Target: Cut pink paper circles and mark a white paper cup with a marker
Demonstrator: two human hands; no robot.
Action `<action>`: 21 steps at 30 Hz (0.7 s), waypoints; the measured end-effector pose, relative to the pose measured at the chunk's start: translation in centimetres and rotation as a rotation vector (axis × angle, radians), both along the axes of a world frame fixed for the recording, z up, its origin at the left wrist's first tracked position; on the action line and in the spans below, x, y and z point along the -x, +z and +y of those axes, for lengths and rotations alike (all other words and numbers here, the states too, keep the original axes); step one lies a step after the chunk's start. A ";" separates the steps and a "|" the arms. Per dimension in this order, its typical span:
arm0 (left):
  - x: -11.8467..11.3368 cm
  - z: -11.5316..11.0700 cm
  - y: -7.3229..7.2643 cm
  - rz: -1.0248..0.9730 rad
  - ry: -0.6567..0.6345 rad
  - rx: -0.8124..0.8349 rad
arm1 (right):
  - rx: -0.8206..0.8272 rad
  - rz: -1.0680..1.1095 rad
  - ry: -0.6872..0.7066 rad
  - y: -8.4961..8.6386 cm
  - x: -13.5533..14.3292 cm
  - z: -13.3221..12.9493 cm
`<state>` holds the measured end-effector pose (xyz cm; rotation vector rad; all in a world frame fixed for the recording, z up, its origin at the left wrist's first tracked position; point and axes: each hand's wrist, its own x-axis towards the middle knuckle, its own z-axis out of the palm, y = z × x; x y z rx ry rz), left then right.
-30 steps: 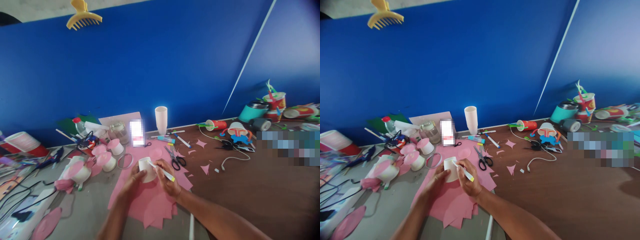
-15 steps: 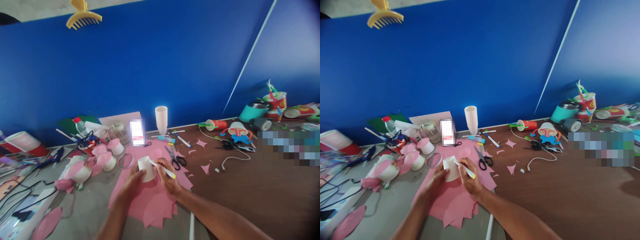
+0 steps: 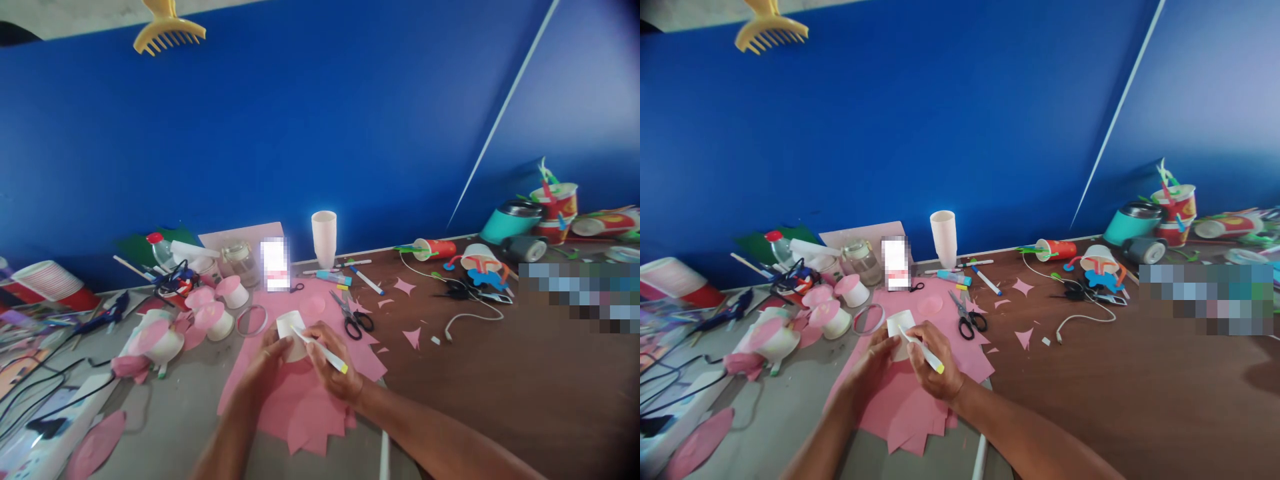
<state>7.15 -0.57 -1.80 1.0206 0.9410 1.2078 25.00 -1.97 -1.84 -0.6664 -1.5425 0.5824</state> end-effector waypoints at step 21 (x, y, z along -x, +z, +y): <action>-0.4 -0.3 0.8 -0.030 -0.009 0.063 | -0.008 -0.016 0.008 -0.1 0.0 0.4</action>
